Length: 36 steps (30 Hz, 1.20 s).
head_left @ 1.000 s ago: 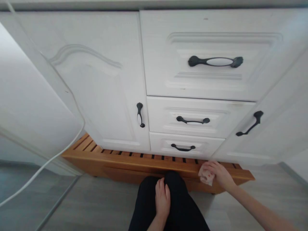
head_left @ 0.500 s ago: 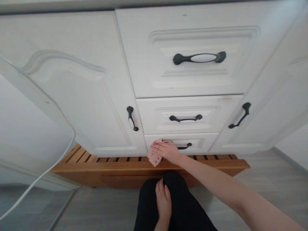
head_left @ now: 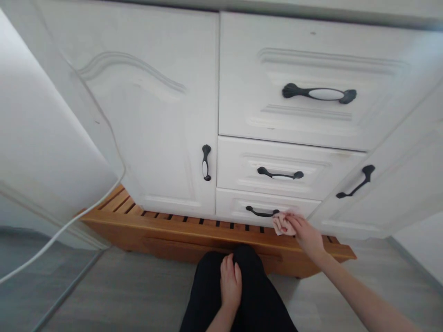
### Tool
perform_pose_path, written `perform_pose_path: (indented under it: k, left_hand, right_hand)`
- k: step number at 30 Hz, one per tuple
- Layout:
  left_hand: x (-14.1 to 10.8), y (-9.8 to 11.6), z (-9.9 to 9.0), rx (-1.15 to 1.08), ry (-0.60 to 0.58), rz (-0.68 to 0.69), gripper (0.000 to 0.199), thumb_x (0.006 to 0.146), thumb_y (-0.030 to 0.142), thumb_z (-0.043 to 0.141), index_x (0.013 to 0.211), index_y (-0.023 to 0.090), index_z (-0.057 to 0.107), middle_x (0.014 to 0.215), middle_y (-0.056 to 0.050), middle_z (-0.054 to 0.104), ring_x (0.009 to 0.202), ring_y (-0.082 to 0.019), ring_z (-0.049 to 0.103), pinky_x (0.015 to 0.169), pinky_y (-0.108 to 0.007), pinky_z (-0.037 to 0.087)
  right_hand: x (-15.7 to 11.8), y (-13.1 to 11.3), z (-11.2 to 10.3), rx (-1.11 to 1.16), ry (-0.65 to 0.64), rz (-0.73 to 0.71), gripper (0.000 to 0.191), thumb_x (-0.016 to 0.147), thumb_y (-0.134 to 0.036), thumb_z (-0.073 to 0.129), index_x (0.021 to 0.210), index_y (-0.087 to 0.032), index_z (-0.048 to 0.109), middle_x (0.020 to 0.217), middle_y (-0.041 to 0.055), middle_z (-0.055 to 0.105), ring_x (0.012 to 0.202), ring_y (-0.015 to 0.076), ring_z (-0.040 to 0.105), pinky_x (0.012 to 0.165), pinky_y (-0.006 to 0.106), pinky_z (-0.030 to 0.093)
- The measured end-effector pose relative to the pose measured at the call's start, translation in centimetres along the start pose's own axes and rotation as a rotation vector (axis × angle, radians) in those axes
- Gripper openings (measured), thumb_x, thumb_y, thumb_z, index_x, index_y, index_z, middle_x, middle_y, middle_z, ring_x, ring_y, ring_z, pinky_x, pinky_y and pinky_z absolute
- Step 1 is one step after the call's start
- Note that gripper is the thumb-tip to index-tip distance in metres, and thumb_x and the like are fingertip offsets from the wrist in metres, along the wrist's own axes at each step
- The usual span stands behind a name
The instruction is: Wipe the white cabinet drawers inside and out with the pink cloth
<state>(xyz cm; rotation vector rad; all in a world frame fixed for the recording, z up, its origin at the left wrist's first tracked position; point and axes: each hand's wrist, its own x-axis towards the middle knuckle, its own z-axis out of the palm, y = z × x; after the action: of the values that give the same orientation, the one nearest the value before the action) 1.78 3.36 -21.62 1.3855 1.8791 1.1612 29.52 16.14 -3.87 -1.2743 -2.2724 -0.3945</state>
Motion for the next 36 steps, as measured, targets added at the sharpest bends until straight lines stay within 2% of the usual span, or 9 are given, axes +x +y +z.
perform_pose_path:
  k: [3,7,11,14,17,22,28,33,36]
  left_hand:
    - [-0.2,0.1,0.3,-0.01,0.031,-0.014,0.048,0.098,0.037,0.031,0.127,0.013,0.06,0.127,-0.016,0.064,0.126,-0.028,0.057,0.112,-0.051,0.047]
    - [-0.3,0.1,0.7,0.002,0.047,-0.029,0.048,0.098,0.036,0.032,0.129,0.013,0.06,0.129,-0.016,0.064,0.128,-0.028,0.057,0.113,-0.05,0.046]
    - [-0.3,-0.3,0.5,0.038,0.044,-0.037,0.047,0.099,0.035,0.033,0.132,0.014,0.059,0.132,-0.016,0.063,0.131,-0.027,0.056,0.114,-0.048,0.046]
    - [-0.1,-0.6,0.2,0.047,0.043,-0.034,0.047,0.099,0.033,0.033,0.132,0.013,0.059,0.133,-0.018,0.062,0.131,-0.028,0.056,0.114,-0.051,0.046]
    - [0.0,-0.9,0.2,0.04,0.034,-0.03,0.048,0.099,0.033,0.031,0.133,0.012,0.058,0.133,-0.019,0.062,0.132,-0.029,0.055,0.114,-0.053,0.045]
    - [-0.1,-1.2,0.8,0.023,0.058,-0.032,0.047,0.1,0.034,0.031,0.132,0.013,0.059,0.133,-0.018,0.062,0.132,-0.029,0.055,0.113,-0.051,0.047]
    - [0.1,-1.0,0.4,0.002,0.053,-0.035,0.047,0.101,0.035,0.03,0.13,0.013,0.058,0.132,-0.017,0.061,0.131,-0.028,0.054,0.114,-0.052,0.045]
    - [0.2,-0.9,-0.1,0.008,0.062,-0.047,0.046,0.101,0.035,0.029,0.128,0.013,0.058,0.129,-0.017,0.062,0.127,-0.027,0.056,0.112,-0.051,0.046]
    - [0.1,-0.9,-0.2,0.009,0.061,-0.038,0.048,0.101,0.037,0.029,0.129,0.012,0.057,0.13,-0.018,0.061,0.127,-0.028,0.056,0.112,-0.051,0.046]
  right_hand:
    - [1.1,-3.8,-0.2,0.141,0.009,-0.083,0.043,0.085,-0.006,0.048,0.119,-0.025,0.068,0.113,0.0066,0.073,0.1,0.0212,0.07,0.082,0.035,0.059]
    - [7.8,-11.4,0.0,0.262,0.214,-0.346,0.036,0.093,-0.016,0.059,0.126,-0.028,0.066,0.124,0.0074,0.07,0.121,0.0234,0.06,0.099,0.041,0.05]
    - [14.6,-16.0,4.0,0.167,0.207,-0.333,0.027,0.095,-0.022,0.062,0.12,-0.03,0.069,0.125,0.0051,0.07,0.125,0.0238,0.055,0.107,0.043,0.039]
    - [15.5,-16.7,8.3,0.083,0.077,-0.376,0.023,0.097,-0.021,0.059,0.116,-0.029,0.07,0.127,0.0041,0.07,0.123,0.0226,0.055,0.099,0.039,0.039]
    - [13.3,-16.9,11.1,0.09,0.015,-0.511,0.018,0.097,-0.023,0.06,0.111,-0.029,0.069,0.126,-0.0002,0.07,0.118,0.0179,0.057,0.089,0.035,0.042]
    - [11.9,-18.1,10.7,0.088,-0.033,-0.571,0.012,0.099,-0.027,0.058,0.102,-0.025,0.07,0.122,0.0015,0.072,0.121,0.0192,0.054,0.093,0.038,0.042]
    - [15.3,-19.4,10.7,0.046,0.01,-0.488,0.036,0.104,-0.025,0.045,0.137,-0.029,0.056,0.152,-0.0025,0.053,0.138,0.0184,0.043,0.099,0.039,0.043]
    - [13.8,-18.7,13.7,0.039,-0.089,-0.688,0.023,0.102,-0.025,0.051,0.116,-0.024,0.069,0.134,-0.0025,0.068,0.134,0.0131,0.049,0.099,0.03,0.047]
    - [12.4,-16.3,13.8,0.059,-0.09,-0.745,0.023,0.102,-0.023,0.05,0.115,-0.025,0.069,0.137,-0.0044,0.066,0.13,0.0113,0.053,0.097,0.029,0.048]
